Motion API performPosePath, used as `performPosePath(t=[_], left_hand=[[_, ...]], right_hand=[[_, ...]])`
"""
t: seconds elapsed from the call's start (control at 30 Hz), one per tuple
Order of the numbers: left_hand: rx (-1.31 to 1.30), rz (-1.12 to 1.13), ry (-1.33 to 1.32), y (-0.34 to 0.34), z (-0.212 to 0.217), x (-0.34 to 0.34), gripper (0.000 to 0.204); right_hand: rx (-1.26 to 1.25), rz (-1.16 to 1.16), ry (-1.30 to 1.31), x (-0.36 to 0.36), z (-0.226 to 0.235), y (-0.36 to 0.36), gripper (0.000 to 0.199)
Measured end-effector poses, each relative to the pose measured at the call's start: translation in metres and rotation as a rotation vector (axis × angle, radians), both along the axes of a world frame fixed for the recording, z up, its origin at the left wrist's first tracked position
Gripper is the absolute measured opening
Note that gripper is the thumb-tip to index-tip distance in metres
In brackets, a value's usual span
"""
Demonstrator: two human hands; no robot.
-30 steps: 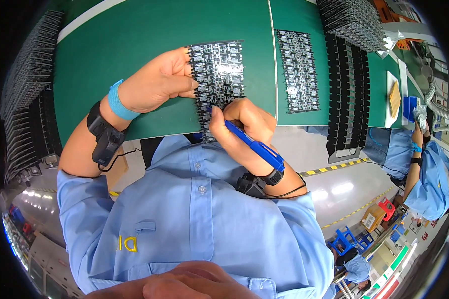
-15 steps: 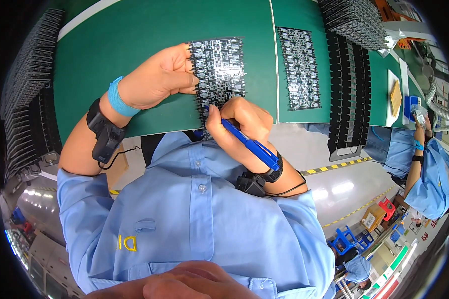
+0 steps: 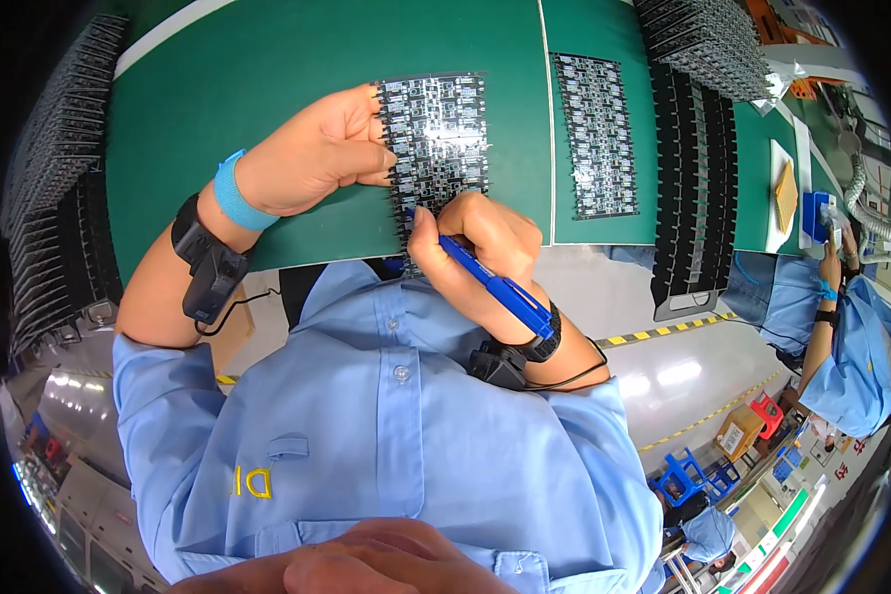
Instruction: The user is marking components on a PCB panel using a blue pen.
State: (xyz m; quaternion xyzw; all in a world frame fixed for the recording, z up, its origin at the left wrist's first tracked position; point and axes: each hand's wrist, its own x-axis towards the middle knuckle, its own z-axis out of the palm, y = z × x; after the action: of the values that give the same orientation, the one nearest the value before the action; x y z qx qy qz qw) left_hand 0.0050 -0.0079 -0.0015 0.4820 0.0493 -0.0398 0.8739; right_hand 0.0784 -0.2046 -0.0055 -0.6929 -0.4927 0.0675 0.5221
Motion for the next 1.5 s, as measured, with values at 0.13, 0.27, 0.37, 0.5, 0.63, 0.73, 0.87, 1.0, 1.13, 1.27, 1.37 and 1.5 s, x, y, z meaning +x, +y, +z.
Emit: performPosePath(t=[0.13, 0.27, 0.37, 0.5, 0.63, 0.73, 0.87, 1.0, 1.13, 1.27, 1.37, 1.5], left_hand=[[0.022, -0.020, -0.021, 0.004, -0.008, -0.001, 0.065], [0.047, -0.067, -0.018, 0.008, -0.007, -0.002, 0.058], [0.065, -0.125, -0.015, 0.009, -0.003, -0.002, 0.048], [0.063, -0.100, 0.020, 0.009, -0.004, -0.001, 0.049], [0.045, -0.085, 0.010, 0.008, -0.002, 0.000, 0.049], [0.079, -0.104, -0.006, 0.010, -0.005, 0.000, 0.049], [0.104, -0.121, 0.009, 0.012, -0.006, 0.000, 0.049], [0.092, -0.130, 0.007, 0.011, -0.005, -0.001, 0.049], [0.043, -0.087, -0.002, 0.008, -0.002, -0.001, 0.050], [0.011, -0.099, -0.028, 0.009, -0.002, -0.001, 0.051], [0.021, -0.062, 0.010, 0.006, -0.002, -0.001, 0.053], [0.026, -0.048, 0.020, 0.005, -0.002, 0.000, 0.055]], right_hand=[[0.017, -0.006, 0.051, 0.000, 0.001, -0.002, 0.030], [0.039, -0.019, 0.088, 0.000, 0.003, -0.007, 0.030], [0.033, 0.007, 0.073, 0.000, 0.002, -0.011, 0.030], [0.022, 0.049, 0.040, -0.001, 0.000, -0.016, 0.030], [0.017, 0.047, -0.013, -0.004, -0.004, -0.017, 0.030], [0.037, 0.039, -0.011, -0.005, -0.004, -0.016, 0.030], [0.053, 0.031, 0.008, -0.006, -0.004, -0.014, 0.029], [0.066, -0.053, 0.037, -0.010, -0.005, -0.010, 0.034], [0.023, 0.028, -0.008, -0.007, -0.004, -0.014, 0.029], [0.021, 0.017, -0.007, -0.007, -0.002, -0.011, 0.029], [0.041, -0.023, 0.015, -0.009, -0.003, -0.008, 0.032], [0.052, -0.048, 0.021, -0.010, -0.005, -0.007, 0.033]])
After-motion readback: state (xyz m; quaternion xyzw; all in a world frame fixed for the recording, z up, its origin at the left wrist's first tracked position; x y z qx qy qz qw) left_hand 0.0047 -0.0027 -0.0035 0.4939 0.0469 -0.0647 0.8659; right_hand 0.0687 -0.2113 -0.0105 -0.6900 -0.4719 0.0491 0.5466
